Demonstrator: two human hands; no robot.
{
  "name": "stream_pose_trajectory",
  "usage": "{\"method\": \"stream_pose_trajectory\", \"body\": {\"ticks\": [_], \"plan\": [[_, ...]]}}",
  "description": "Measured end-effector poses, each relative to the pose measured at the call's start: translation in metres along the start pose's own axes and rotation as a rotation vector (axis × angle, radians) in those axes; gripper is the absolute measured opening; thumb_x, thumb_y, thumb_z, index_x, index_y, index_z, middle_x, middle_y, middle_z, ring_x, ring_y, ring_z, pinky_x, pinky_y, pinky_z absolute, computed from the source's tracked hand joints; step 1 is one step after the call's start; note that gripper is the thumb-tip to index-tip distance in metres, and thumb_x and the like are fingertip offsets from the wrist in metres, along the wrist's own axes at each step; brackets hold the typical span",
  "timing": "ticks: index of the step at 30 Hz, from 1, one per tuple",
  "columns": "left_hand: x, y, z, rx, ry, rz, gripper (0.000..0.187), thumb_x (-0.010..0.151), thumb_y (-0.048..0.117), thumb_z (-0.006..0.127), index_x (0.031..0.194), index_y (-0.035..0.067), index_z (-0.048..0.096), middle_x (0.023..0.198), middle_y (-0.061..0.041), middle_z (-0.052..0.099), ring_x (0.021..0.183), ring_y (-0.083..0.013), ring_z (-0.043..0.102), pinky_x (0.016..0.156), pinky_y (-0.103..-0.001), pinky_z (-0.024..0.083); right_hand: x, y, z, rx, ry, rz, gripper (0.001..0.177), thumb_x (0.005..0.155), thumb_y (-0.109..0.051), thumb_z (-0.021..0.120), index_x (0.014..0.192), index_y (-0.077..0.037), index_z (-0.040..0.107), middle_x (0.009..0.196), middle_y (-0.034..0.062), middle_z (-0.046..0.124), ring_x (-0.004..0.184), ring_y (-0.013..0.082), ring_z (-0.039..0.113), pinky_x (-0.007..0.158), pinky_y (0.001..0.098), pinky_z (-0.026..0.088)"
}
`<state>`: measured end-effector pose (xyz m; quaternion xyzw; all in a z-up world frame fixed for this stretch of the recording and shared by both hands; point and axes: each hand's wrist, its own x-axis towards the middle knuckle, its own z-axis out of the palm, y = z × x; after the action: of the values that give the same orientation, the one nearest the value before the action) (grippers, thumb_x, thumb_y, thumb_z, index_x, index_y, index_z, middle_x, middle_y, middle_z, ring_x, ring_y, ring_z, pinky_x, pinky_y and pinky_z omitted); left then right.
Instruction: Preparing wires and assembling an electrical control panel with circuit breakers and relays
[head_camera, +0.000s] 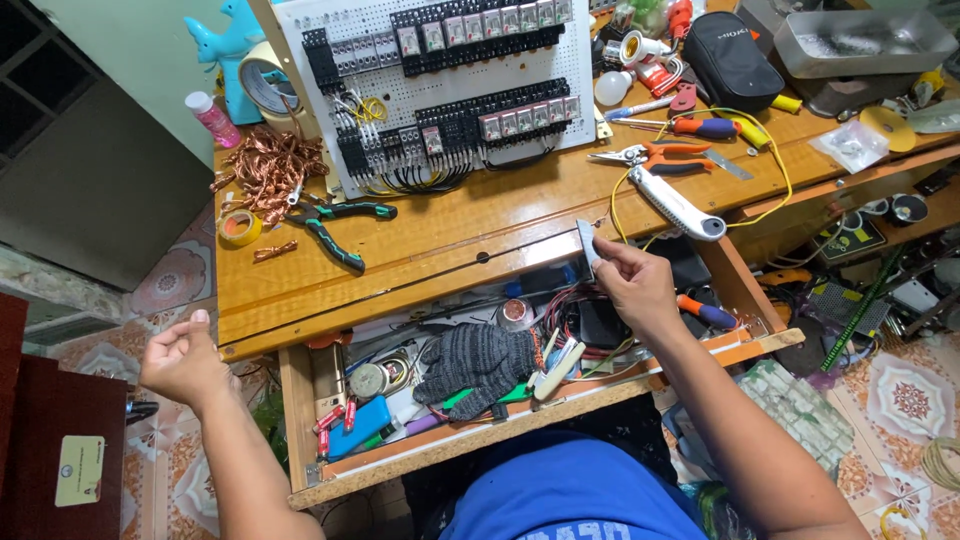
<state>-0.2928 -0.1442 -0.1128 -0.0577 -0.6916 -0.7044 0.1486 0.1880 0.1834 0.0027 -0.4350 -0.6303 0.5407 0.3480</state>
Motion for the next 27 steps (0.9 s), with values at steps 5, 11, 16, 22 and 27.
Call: {"method": "stream_pose_trajectory", "body": {"ticks": [5, 11, 16, 22, 27], "plan": [[-0.008, 0.018, 0.001, 0.077, 0.027, 0.014, 0.021, 0.095, 0.006, 0.09, 0.09, 0.007, 0.069, 0.086, -0.01, 0.079, 0.079, -0.0103, 0.078, 0.068, -0.028, 0.065, 0.003, -0.004, 0.0, -0.038, -0.01, -0.001, 0.042, 0.092, -0.004, 0.067, 0.134, 0.0, 0.065, 0.117, 0.0098, 0.075, 0.083, 0.0041, 0.062, 0.073, 0.0173, 0.053], [-0.003, 0.005, -0.001, 0.082, 0.025, 0.047, 0.023, 0.096, 0.006, 0.09, 0.09, 0.007, 0.068, 0.084, -0.01, 0.078, 0.077, -0.0106, 0.076, 0.067, -0.029, 0.061, 0.01, 0.001, 0.002, -0.033, -0.005, 0.004, 0.041, 0.091, -0.005, 0.067, 0.132, 0.0, 0.066, 0.123, 0.0122, 0.073, 0.091, 0.0064, 0.064, 0.078, 0.0179, 0.053], [-0.006, 0.011, 0.0, 0.08, 0.041, 0.044, 0.024, 0.095, 0.006, 0.091, 0.088, 0.008, 0.069, 0.084, -0.01, 0.079, 0.078, -0.0117, 0.078, 0.067, -0.029, 0.063, 0.011, -0.007, 0.008, -0.008, 0.008, -0.006, 0.04, 0.092, -0.006, 0.068, 0.131, 0.002, 0.067, 0.115, 0.009, 0.075, 0.09, 0.0044, 0.062, 0.077, 0.0166, 0.05], [-0.007, 0.017, 0.002, 0.077, 0.05, -0.012, 0.024, 0.093, 0.006, 0.089, 0.085, 0.011, 0.067, 0.088, -0.01, 0.08, 0.087, -0.0142, 0.083, 0.078, -0.03, 0.068, -0.017, -0.026, 0.04, -0.146, -0.102, 0.032, 0.037, 0.094, -0.006, 0.066, 0.131, -0.004, 0.069, 0.087, 0.0072, 0.073, 0.057, 0.0078, 0.047, 0.044, 0.0182, 0.035], [-0.01, 0.02, 0.003, 0.065, 0.058, 0.021, 0.022, 0.093, 0.003, 0.088, 0.087, 0.007, 0.067, 0.085, -0.01, 0.079, 0.081, -0.0126, 0.08, 0.073, -0.028, 0.068, -0.028, -0.038, 0.037, -0.051, -0.018, 0.003, 0.048, 0.096, -0.012, 0.062, 0.144, -0.012, 0.061, 0.092, 0.0076, 0.069, 0.06, 0.0083, 0.043, 0.045, 0.0196, 0.035]]}}
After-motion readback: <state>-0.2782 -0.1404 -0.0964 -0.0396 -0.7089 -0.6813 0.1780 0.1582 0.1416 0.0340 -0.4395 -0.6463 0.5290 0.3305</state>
